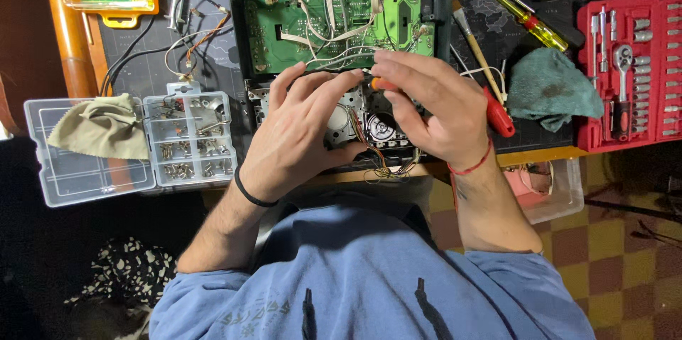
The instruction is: The person uses a screwdriver to remove screws from a disassembled electronic device and places them into a compartmentalized parts box. They repeat this process for several screws, organizing them by size and type.
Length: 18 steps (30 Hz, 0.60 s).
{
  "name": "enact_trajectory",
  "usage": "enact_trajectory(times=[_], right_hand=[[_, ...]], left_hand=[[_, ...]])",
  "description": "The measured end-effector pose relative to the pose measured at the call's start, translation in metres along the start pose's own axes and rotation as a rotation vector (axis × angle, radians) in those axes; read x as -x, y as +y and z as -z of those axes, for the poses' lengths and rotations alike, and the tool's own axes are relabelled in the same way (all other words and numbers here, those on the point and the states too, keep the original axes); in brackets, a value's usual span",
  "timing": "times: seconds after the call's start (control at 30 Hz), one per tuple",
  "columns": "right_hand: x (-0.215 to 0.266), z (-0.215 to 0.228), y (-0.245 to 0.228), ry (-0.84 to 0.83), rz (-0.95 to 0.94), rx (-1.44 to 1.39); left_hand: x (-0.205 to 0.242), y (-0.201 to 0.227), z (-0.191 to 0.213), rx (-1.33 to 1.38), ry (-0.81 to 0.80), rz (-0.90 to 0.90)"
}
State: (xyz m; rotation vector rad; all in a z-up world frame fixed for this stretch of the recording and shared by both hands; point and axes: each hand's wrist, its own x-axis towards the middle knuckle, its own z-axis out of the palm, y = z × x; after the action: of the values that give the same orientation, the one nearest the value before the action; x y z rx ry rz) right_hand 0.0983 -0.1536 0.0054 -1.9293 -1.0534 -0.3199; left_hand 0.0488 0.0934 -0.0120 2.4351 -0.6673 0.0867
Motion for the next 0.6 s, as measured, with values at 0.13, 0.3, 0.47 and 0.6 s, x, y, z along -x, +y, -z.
enact_trajectory(times=[0.13,0.3,0.47,0.6], right_hand=[[-0.002,-0.006,0.005,0.059,0.075,0.106],[-0.009,-0.003,0.003,0.015,0.136,0.151],[-0.007,-0.005,0.003,0.045,0.114,0.018],[-0.001,-0.016,0.019,0.195,0.159,0.089]], left_hand=[[0.0,-0.002,-0.002,-0.006,0.006,-0.008],[0.001,-0.004,-0.006,-0.051,0.022,-0.025],[0.002,-0.004,-0.005,-0.028,0.025,-0.031],[0.001,-0.002,-0.003,-0.037,0.03,-0.045]])
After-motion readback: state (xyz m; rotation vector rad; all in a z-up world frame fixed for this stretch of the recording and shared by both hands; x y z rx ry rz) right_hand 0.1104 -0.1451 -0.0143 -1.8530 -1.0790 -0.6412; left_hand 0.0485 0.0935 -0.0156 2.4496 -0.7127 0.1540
